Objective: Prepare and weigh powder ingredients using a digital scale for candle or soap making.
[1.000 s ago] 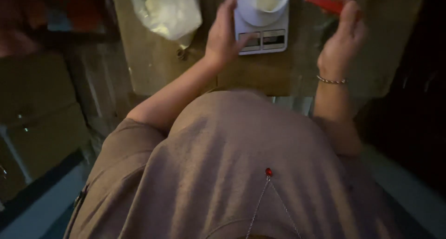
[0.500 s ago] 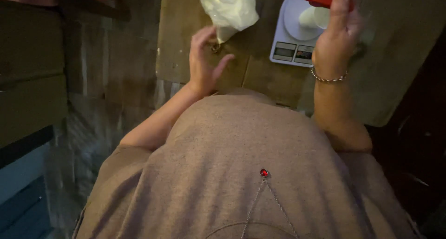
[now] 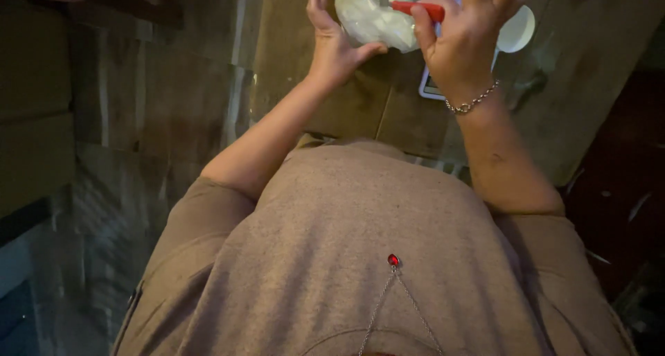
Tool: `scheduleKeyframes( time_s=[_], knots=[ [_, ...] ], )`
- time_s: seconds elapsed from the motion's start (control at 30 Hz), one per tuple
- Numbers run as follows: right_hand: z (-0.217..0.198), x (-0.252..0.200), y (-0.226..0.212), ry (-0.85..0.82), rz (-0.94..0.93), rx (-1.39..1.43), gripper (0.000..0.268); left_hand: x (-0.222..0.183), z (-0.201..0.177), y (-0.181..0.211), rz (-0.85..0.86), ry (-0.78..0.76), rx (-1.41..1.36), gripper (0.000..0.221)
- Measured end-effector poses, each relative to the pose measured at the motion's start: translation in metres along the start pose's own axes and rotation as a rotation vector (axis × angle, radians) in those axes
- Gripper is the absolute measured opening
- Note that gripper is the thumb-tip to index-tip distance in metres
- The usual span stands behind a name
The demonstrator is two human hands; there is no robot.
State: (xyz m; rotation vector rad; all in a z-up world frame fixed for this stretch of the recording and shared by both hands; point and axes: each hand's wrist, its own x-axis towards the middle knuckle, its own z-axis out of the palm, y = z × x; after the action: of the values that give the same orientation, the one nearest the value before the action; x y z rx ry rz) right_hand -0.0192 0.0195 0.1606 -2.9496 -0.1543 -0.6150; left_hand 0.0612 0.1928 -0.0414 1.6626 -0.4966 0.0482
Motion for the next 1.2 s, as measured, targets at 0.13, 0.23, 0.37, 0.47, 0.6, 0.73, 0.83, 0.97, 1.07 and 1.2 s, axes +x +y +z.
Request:
scheduleKeyframes(
  time_s=[0.13, 0.23, 0.37, 0.47, 0.6, 0.73, 0.83, 0.97, 1.07, 1.2],
  knots=[
    [0.03, -0.014, 0.012, -0.063, 0.066, 0.019, 0.022, -0.009, 0.013, -0.003, -0.063, -0.041, -0.268, 0.15],
    [0.022, -0.007, 0.008, -0.123, 0.087, 0.211, 0.028, -0.011, 0.014, 0.004, -0.139, -0.021, -0.166, 0.142],
    [0.007, 0.007, 0.004, -0.158, 0.033, 0.529, 0.065, 0.0, 0.011, 0.013, -0.159, -0.038, -0.167, 0.141],
    [0.022, -0.026, 0.019, -0.217, 0.179, 0.529, 0.058, -0.018, 0.012, 0.009, -0.167, -0.101, -0.097, 0.134],
    [0.036, -0.027, 0.033, -0.131, 0.293, 0.47, 0.024, 0.017, 0.009, 0.028, 0.036, -0.208, 0.134, 0.118],
    [0.027, -0.019, 0.012, -0.101, 0.323, 0.6, 0.025, 0.017, 0.005, 0.046, -0.004, -0.245, 0.197, 0.114],
    [0.021, -0.014, 0.0, -0.054, 0.274, 0.614, 0.024, 0.031, 0.005, 0.058, 0.075, -0.249, 0.242, 0.101],
    [0.012, -0.014, -0.016, -0.012, 0.302, 0.656, 0.037, 0.028, 0.013, 0.06, 0.075, -0.283, 0.226, 0.086],
    [0.002, -0.01, -0.025, -0.002, 0.276, 0.618, 0.044, 0.022, 0.018, 0.051, 0.126, -0.304, 0.102, 0.072],
    [-0.001, -0.01, -0.024, -0.028, 0.269, 0.639, 0.048, 0.009, 0.031, 0.024, 0.167, -0.331, -0.121, 0.054]
  ],
)
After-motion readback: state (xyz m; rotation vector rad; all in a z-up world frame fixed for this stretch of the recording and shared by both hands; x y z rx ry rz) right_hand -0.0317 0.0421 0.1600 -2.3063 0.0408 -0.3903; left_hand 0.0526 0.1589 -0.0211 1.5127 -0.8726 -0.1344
